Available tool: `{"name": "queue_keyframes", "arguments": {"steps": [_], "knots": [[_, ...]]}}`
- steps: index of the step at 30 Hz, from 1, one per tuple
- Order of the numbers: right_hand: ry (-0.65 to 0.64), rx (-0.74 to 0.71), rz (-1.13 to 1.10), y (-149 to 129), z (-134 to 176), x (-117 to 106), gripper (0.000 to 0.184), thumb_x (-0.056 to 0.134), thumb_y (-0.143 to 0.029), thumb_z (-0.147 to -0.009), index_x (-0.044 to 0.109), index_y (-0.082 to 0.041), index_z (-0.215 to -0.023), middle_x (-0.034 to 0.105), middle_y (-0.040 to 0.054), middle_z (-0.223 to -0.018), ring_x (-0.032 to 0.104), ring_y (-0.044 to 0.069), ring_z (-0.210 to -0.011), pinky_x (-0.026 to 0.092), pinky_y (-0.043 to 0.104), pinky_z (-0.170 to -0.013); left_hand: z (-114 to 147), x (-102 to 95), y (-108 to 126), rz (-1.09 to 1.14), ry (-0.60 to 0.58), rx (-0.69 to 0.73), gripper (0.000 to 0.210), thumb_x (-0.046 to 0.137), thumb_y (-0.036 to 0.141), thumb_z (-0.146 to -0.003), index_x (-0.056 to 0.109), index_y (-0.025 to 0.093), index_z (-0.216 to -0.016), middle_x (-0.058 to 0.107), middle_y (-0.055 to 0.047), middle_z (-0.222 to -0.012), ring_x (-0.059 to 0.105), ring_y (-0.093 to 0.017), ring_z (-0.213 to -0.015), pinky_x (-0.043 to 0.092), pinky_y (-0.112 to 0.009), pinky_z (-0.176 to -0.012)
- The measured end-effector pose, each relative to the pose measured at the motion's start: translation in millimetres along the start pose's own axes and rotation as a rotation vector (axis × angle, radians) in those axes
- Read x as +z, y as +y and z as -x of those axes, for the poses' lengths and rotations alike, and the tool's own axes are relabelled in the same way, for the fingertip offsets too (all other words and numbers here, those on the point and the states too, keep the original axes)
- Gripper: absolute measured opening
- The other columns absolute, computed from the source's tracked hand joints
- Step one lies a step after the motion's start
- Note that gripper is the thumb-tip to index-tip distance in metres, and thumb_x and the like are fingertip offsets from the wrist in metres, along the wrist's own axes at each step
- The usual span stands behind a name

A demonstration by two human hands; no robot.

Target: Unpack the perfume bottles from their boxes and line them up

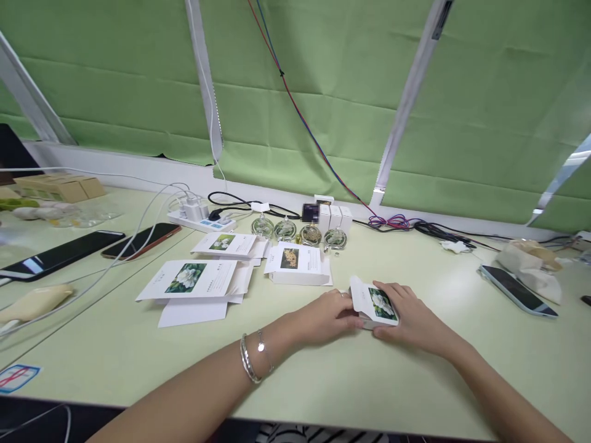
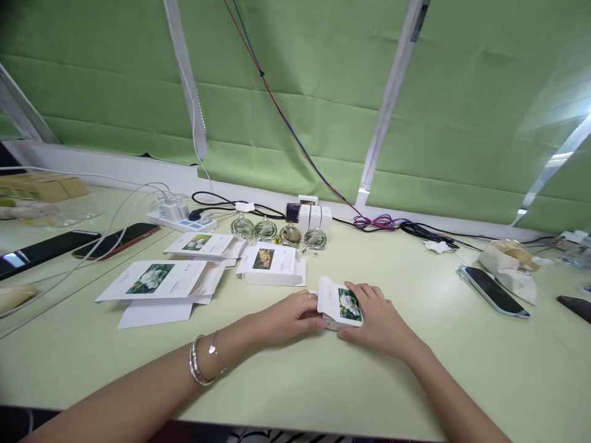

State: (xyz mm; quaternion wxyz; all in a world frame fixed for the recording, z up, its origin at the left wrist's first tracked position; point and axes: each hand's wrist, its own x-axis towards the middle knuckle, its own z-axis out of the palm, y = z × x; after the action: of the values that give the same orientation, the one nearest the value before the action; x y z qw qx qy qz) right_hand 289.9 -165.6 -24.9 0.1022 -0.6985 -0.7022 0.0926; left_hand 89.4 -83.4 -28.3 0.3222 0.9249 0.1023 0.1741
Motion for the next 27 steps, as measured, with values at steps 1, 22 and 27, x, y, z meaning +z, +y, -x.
{"name": "queue_keyframes", "arguments": {"steps": [1, 22, 27], "knots": [[0.022, 0.033, 0.008, -5, 4, 2, 0.078, 0.057, -0.045, -0.067, 0.03, -0.02, -0.135, 0.043, 0.0102, -0.128, 0.036, 0.029, -0.116, 0.036, 0.042, -0.092, 0, 1.6, 0, 0.099, 0.009, -0.041, 0.016, 0.052, 0.025, -0.083, 0.063, 0.017, -0.092, 0.064, -0.003, -0.094, 0.055, -0.016, -0.082, 0.041, -0.024, -0.072], [-0.03, 0.038, 0.052, 16, 42, -2, 0.078, 0.055, -0.049, -0.07, 0.026, -0.022, -0.138, 0.041, 0.0094, -0.132, 0.035, 0.032, -0.12, 0.038, 0.045, -0.094, 121, -24.3, 49, -0.701, 0.218, -0.472, 0.055, 0.034, 0.049, -0.088, 0.038, 0.016, -0.132, 0.036, -0.011, -0.14, 0.024, -0.03, -0.131, 0.024, -0.048, -0.105], [-0.07, -0.005, -0.005, 24, 51, -4, 0.082, 0.054, -0.044, -0.073, 0.015, -0.022, -0.141, 0.023, 0.0066, -0.146, 0.019, 0.028, -0.133, 0.03, 0.042, -0.104, 103, -5.6, 33, -0.542, -0.09, -0.565, 0.068, 0.023, 0.06, -0.087, 0.016, 0.019, -0.142, 0.012, -0.007, -0.148, 0.004, -0.032, -0.136, 0.009, -0.055, -0.107]]}}
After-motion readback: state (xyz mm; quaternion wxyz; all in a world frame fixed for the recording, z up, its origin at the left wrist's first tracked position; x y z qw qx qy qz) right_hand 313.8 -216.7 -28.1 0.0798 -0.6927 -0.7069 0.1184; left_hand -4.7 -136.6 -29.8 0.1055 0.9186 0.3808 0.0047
